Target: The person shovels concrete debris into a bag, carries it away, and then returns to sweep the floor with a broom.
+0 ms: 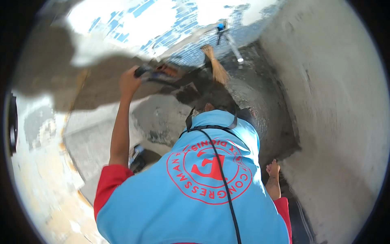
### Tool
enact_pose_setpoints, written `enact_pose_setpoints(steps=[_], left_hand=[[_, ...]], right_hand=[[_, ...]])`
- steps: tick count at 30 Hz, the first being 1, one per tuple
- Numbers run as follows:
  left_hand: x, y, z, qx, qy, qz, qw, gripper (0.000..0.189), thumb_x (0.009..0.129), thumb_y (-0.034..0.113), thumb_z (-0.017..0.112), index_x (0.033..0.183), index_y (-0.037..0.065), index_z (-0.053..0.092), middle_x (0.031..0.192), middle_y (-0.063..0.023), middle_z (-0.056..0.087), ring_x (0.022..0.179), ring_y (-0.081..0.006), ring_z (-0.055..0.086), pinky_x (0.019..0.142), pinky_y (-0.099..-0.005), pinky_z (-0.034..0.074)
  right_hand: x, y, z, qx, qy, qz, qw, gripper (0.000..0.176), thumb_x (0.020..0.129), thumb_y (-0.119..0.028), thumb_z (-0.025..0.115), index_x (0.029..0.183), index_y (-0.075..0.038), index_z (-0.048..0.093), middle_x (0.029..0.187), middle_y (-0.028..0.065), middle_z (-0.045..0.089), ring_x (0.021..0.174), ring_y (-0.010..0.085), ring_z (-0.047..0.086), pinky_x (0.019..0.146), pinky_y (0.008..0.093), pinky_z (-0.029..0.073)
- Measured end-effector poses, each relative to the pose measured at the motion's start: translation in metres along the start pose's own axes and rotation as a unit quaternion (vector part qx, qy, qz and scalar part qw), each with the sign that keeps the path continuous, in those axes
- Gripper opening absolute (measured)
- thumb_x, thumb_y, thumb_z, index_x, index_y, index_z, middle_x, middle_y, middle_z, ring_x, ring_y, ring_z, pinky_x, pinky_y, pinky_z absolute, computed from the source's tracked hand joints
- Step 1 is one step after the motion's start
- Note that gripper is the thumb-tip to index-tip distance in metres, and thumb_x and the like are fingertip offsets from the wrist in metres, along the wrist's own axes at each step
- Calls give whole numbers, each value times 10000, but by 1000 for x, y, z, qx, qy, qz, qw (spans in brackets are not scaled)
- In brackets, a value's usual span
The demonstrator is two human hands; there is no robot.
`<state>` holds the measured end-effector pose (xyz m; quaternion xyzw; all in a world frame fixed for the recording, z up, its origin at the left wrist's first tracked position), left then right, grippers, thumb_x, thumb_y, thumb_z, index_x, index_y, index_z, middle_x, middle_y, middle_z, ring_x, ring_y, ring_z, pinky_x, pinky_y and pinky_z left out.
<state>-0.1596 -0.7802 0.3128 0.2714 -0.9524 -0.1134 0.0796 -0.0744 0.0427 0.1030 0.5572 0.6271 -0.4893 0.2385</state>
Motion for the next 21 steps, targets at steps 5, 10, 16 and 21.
enact_pose_setpoints(steps=[5, 10, 16, 21], left_hand=[[-2, -13, 11, 159, 65, 70, 983, 435, 672, 126, 670, 1088, 89, 546, 1004, -118, 540, 961, -336, 528, 805, -426, 432], [7, -24, 28, 206, 140, 75, 966, 389, 739, 98, 593, 1116, 48, 508, 1054, -157, 490, 983, -358, 489, 848, -466, 388], [22, 2, 34, 259, 145, 24, 955, 410, 792, 110, 542, 1192, 52, 469, 1127, -171, 483, 1025, -354, 487, 883, -472, 379], [13, 132, 71, 229, 162, 81, 956, 423, 768, 136, 587, 1170, 56, 480, 1121, -169, 506, 1052, -343, 484, 915, -512, 358]], right_hand=[[-42, 86, -14, 78, 12, 14, 997, 209, 910, -270, 525, 882, -63, 513, 581, 23, 405, 461, 163, 414, 439, 298, 349], [-23, 109, 42, -27, -19, -89, 995, 283, 889, -239, 554, 1055, -13, 593, 701, 56, 559, 536, 194, 523, 502, 302, 424], [7, 9, 87, -129, -78, -216, 965, 331, 878, -266, 566, 1092, -16, 606, 808, 69, 628, 586, 165, 574, 522, 288, 467], [39, -93, 103, -97, -51, -37, 993, 368, 888, -340, 533, 1133, -70, 584, 836, 77, 624, 692, 125, 612, 575, 322, 504]])
Point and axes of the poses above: each hand's wrist, its own x-axis towards the middle knuckle, its own z-axis out of the palm, y = z × x, the point moved 4 cm from there along x, towards the middle knuckle
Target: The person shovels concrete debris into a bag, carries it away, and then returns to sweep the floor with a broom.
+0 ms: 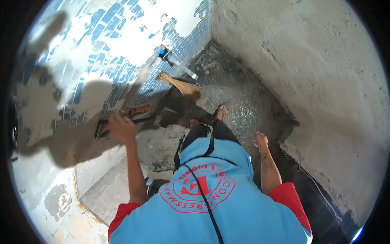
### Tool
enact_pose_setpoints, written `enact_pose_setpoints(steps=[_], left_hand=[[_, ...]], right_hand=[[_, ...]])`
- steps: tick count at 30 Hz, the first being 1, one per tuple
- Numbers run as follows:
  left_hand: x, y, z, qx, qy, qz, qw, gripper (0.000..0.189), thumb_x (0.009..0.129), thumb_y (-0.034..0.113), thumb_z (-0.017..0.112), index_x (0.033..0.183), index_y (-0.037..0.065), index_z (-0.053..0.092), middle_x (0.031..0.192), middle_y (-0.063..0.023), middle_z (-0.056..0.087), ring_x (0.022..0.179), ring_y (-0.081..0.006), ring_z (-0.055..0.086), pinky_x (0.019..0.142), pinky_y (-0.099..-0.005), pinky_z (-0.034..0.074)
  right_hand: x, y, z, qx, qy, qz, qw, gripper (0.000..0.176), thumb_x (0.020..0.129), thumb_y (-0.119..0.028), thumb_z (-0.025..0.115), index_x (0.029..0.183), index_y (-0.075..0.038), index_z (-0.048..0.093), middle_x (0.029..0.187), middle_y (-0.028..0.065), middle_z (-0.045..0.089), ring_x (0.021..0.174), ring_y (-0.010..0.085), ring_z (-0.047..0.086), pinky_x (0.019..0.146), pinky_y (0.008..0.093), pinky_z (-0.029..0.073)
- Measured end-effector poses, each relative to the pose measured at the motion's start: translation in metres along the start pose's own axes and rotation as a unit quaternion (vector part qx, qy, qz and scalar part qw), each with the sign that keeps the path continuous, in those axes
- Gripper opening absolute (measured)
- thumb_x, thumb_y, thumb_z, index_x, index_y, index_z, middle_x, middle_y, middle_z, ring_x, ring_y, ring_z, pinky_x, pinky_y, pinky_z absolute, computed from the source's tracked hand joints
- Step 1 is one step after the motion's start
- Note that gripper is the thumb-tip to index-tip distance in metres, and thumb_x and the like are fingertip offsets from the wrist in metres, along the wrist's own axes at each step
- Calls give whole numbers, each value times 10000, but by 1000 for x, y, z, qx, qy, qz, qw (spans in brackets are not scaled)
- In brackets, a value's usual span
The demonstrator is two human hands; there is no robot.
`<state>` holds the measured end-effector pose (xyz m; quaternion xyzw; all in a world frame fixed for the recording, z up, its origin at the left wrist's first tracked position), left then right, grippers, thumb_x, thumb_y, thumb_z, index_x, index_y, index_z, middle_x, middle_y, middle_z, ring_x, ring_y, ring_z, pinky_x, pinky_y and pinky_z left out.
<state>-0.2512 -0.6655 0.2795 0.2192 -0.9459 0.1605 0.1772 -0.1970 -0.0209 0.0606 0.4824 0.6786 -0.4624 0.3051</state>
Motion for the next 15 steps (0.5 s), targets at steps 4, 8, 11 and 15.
enact_pose_setpoints(steps=[4, 8, 11, 15], left_hand=[[-17, 147, 90, -187, -182, 204, 944, 386, 755, 156, 606, 1111, 33, 520, 1125, -167, 513, 1102, -340, 462, 992, -510, 297], [-40, 244, 261, -103, -195, 390, 894, 394, 837, 186, 500, 1203, 38, 508, 1233, -158, 491, 1236, -309, 386, 1041, -521, 258], [-31, 283, 344, 33, -188, 502, 844, 384, 889, 217, 424, 1240, 84, 500, 1285, -129, 472, 1269, -280, 349, 1059, -512, 232], [-41, 272, 480, 146, -370, 468, 789, 305, 904, 195, 427, 1184, 139, 534, 1140, -91, 588, 1087, -261, 526, 935, -478, 343]], right_hand=[[47, -39, 52, -259, -103, -37, 960, 436, 886, -406, 502, 1131, -53, 575, 796, 63, 624, 683, 142, 604, 569, 364, 502], [49, 12, 125, -343, -140, -32, 928, 620, 851, -551, 475, 1200, -42, 539, 1086, 139, 609, 995, 295, 587, 835, 424, 471], [35, 18, 148, -379, -21, 48, 924, 867, 778, -678, 490, 1337, -21, 400, 1321, 249, 447, 1248, 373, 415, 1025, 448, 334], [76, 63, 141, -375, -53, 96, 920, 1020, 733, -725, 507, 1358, 57, 310, 1330, 301, 403, 1265, 385, 388, 1023, 448, 337]])
Point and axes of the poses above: each hand's wrist, its own x-axis towards the middle knuckle, its own z-axis out of the palm, y = z × x, the point moved 4 cm from there along x, towards the middle knuckle
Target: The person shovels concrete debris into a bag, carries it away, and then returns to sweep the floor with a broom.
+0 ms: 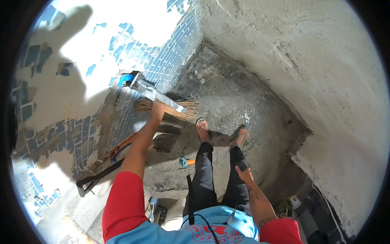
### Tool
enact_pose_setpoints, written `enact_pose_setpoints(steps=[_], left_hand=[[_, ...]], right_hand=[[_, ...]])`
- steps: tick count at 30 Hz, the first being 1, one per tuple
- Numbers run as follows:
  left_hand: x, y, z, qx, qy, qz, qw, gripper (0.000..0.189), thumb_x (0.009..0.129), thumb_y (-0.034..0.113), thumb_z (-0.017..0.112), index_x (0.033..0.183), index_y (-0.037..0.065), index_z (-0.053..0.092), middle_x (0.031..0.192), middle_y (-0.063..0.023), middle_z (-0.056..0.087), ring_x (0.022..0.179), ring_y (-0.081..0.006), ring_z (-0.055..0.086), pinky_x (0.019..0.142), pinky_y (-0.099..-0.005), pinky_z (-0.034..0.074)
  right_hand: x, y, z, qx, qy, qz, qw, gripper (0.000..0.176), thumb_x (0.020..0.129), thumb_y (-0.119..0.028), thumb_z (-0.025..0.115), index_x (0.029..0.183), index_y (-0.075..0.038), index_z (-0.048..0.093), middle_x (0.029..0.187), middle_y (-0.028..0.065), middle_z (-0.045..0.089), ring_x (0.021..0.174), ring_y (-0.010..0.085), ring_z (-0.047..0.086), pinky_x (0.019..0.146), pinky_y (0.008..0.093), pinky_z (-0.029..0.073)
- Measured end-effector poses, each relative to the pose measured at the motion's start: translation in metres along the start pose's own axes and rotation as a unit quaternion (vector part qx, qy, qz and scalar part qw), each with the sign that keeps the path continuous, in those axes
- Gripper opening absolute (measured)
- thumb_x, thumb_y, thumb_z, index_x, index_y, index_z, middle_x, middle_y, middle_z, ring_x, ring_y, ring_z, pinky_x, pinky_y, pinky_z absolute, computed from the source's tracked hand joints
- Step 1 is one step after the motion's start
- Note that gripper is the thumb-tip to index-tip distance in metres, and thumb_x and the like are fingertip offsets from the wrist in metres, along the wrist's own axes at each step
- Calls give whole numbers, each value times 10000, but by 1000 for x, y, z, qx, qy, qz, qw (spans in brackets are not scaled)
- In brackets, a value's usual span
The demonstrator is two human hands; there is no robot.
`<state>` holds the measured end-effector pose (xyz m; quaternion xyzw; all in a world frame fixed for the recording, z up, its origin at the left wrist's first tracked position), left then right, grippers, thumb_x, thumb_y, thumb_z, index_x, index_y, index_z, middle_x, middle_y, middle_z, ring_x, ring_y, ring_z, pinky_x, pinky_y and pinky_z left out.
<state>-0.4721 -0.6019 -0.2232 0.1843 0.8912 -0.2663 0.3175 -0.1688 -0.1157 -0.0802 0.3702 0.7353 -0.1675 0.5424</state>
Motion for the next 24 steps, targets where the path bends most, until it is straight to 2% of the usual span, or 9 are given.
enact_pose_setpoints(steps=[3, 9, 11, 14, 17, 18, 20, 22, 24], left_hand=[[-7, -11, 36, -24, 31, -23, 999, 300, 871, 176, 485, 1162, 127, 538, 969, -92, 641, 926, -245, 618, 785, -460, 448], [-126, 39, -44, -237, -86, -12, 968, 512, 799, 166, 580, 1282, 138, 414, 854, -197, 641, 830, -296, 654, 683, -446, 508], [-135, 71, -37, -426, -115, -123, 889, 701, 775, 164, 603, 1381, 130, 253, 942, -257, 622, 876, -414, 612, 740, -477, 491], [-96, 157, 2, -586, -129, -250, 760, 538, 772, 215, 607, 1256, 64, 427, 974, -259, 618, 911, -399, 610, 761, -471, 481], [-24, 310, -18, -575, -113, -145, 797, 435, 674, 276, 662, 985, -23, 601, 945, -227, 641, 881, -313, 637, 701, -418, 487], [-6, 368, -13, -674, -111, -41, 729, 381, 653, 225, 649, 937, -25, 598, 915, -215, 644, 830, -331, 634, 663, -412, 484], [-3, 407, -94, -721, -142, -78, 673, 303, 646, 126, 617, 910, -22, 597, 871, -204, 649, 777, -373, 636, 631, -413, 498], [-13, 415, -139, -661, -87, -183, 723, 522, 602, 167, 636, 1085, 7, 520, 782, -206, 647, 757, -368, 647, 638, -403, 527], [-34, 390, -151, -649, -87, -128, 745, 616, 631, 185, 626, 1172, -31, 427, 726, -220, 634, 753, -406, 632, 671, -445, 516]], right_hand=[[41, 44, 24, 0, -52, 39, 998, 1089, 701, -744, 530, 1359, 87, 278, 1351, 306, 371, 1260, 401, 385, 1022, 442, 342], [40, 53, 39, -21, -53, 47, 997, 1132, 628, -719, 638, 1416, -25, 218, 1348, 284, 372, 1219, 391, 432, 995, 445, 379], [38, 36, 18, -65, -30, 72, 995, 1107, 634, -709, 642, 1428, -67, 213, 1348, 268, 379, 1209, 384, 445, 982, 444, 395], [47, 42, 5, -76, -11, 75, 994, 1031, 668, -699, 617, 1434, -129, 228, 1354, 217, 396, 1194, 362, 467, 951, 438, 426], [57, 44, -10, -101, 9, 45, 994, 979, 700, -684, 598, 1433, -143, 240, 1377, 175, 390, 1190, 348, 473, 933, 433, 439], [56, 42, -16, -104, 1, 49, 993, 968, 699, -682, 601, 1431, -153, 252, 1379, 170, 390, 1185, 341, 479, 932, 431, 440], [60, 39, -17, -104, -7, 52, 993, 958, 697, -680, 603, 1429, -164, 263, 1381, 165, 391, 1180, 334, 485, 930, 429, 441], [63, 45, -20, -103, 12, 37, 994, 938, 702, -682, 596, 1426, -179, 276, 1369, 155, 415, 1145, 329, 517, 911, 428, 455], [69, 47, -19, -118, 15, 44, 992, 920, 711, -689, 580, 1426, -193, 281, 1346, 149, 448, 1103, 326, 550, 879, 430, 477]])
Point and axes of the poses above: each hand's wrist, its own x-axis towards the middle knuckle, its own z-axis out of the palm, y = z × x, the point moved 4 cm from there along x, towards the middle knuckle
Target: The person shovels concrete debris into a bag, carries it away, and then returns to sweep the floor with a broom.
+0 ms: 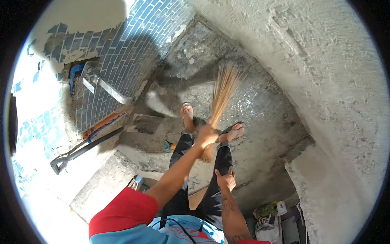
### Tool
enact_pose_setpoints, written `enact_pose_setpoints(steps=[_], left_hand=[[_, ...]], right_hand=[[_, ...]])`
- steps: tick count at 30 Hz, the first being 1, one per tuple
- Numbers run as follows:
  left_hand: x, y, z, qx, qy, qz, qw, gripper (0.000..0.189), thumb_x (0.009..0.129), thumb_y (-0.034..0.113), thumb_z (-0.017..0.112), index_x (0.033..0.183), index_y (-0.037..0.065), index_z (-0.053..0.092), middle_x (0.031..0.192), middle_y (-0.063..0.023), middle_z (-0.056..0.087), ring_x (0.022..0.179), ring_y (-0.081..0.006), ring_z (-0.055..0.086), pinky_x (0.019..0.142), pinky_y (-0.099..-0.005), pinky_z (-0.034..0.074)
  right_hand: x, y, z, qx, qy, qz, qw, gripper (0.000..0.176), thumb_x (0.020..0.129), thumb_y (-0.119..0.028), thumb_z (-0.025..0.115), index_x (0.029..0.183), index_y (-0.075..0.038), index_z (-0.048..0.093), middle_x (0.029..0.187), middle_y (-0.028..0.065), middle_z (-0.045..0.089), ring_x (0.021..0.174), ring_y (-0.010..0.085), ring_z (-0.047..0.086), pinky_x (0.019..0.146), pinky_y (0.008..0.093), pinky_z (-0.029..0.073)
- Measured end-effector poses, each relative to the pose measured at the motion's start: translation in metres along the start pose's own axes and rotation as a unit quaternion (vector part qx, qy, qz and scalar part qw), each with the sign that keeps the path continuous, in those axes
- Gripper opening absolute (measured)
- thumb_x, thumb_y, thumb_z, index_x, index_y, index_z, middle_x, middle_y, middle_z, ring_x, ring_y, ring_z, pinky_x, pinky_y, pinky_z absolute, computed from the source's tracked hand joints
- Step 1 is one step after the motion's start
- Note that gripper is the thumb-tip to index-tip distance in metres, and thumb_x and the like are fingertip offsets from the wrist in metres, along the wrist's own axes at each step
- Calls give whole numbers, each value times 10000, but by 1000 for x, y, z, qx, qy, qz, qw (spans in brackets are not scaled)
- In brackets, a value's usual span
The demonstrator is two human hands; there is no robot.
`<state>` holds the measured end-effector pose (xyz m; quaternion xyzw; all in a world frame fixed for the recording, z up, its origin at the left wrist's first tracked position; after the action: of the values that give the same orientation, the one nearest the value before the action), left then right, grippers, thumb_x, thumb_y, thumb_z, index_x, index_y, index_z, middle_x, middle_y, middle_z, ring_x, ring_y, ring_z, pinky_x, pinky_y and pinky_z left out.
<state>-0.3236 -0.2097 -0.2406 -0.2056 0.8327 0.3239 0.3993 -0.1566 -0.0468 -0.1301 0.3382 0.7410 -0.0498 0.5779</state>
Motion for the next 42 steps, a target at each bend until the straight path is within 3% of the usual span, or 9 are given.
enact_pose_setpoints(steps=[4, 7, 13, 21, 27, 33, 37, 39, 42], left_hand=[[-6, -26, -108, 40, 173, 106, 978, 643, 679, 76, 552, 1305, 59, 406, 902, -256, 631, 862, -418, 617, 720, -497, 492], [74, -46, -180, -24, 196, -50, 979, 624, 699, 105, 599, 1291, 33, 414, 911, -246, 637, 872, -417, 618, 726, -462, 507], [121, -41, -83, 100, -41, -68, 992, 644, 690, 81, 579, 1311, 51, 412, 1070, -262, 596, 1006, -390, 585, 845, -465, 473], [93, -52, -168, 46, 124, -78, 988, 678, 741, 85, 541, 1382, 100, 319, 1049, -270, 596, 958, -397, 604, 822, -476, 482], [169, -42, -67, 184, 36, 101, 977, 614, 790, 198, 538, 1343, 10, 348, 948, -270, 624, 895, -405, 619, 793, -451, 496], [54, -13, -131, 164, -22, -15, 986, 737, 791, 185, 551, 1425, 43, 203, 935, -259, 626, 875, -392, 620, 772, -446, 500], [107, 12, -202, 67, 169, -37, 983, 522, 775, 160, 543, 1277, 44, 462, 935, -254, 635, 915, -407, 618, 782, -462, 499], [182, 29, -219, 78, 147, 21, 986, 340, 751, 113, 543, 1075, 27, 601, 911, -242, 641, 860, -378, 639, 738, -449, 515], [248, 12, -165, -65, 31, 401, 913, 207, 725, 85, 550, 894, 28, 655, 893, -238, 643, 850, -352, 646, 728, -443, 521]], right_hand=[[-6, 1, -10, -21, -2, 3, 1000, 899, 723, -696, 564, 1426, -210, 287, 1327, 148, 472, 1086, 324, 563, 851, 433, 495], [-1, 4, -3, 2, 5, -19, 1000, 877, 725, -675, 578, 1412, -196, 319, 1310, 164, 485, 1102, 333, 549, 878, 436, 479], [-1, 3, 5, -8, 4, -18, 1000, 811, 770, -651, 538, 1403, -185, 339, 1319, 177, 467, 1127, 348, 531, 911, 443, 458], [-2, -2, 14, 21, 28, -25, 999, 729, 807, -626, 492, 1368, -171, 393, 1302, 178, 483, 1095, 383, 537, 907, 460, 445], [4, -2, 30, 4, 29, -21, 999, 718, 819, -620, 470, 1373, -172, 384, 1292, 181, 490, 1101, 362, 539, 901, 455, 449], [6, -2, 28, 18, 16, 3, 1000, 689, 843, -616, 426, 1374, -179, 386, 1305, 162, 485, 1108, 346, 541, 900, 439, 453], [7, -1, 35, 20, 30, -4, 999, 689, 840, -613, 437, 1375, -181, 384, 1304, 162, 485, 1119, 344, 533, 904, 440, 452], [4, -2, 28, 31, 21, 1, 999, 687, 840, -609, 439, 1373, -180, 386, 1305, 167, 482, 1118, 351, 532, 905, 443, 451], [0, -3, 30, 47, 15, -2, 999, 673, 842, -596, 445, 1365, -175, 400, 1305, 178, 475, 1114, 368, 529, 906, 452, 449]])
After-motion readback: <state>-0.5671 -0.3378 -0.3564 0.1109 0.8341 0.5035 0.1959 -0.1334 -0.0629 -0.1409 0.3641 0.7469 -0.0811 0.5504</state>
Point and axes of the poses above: each hand's wrist, its own x-axis towards the middle knuckle, its own z-axis out of the palm, y = z × x, the point moved 4 cm from there along x, towards the middle knuckle
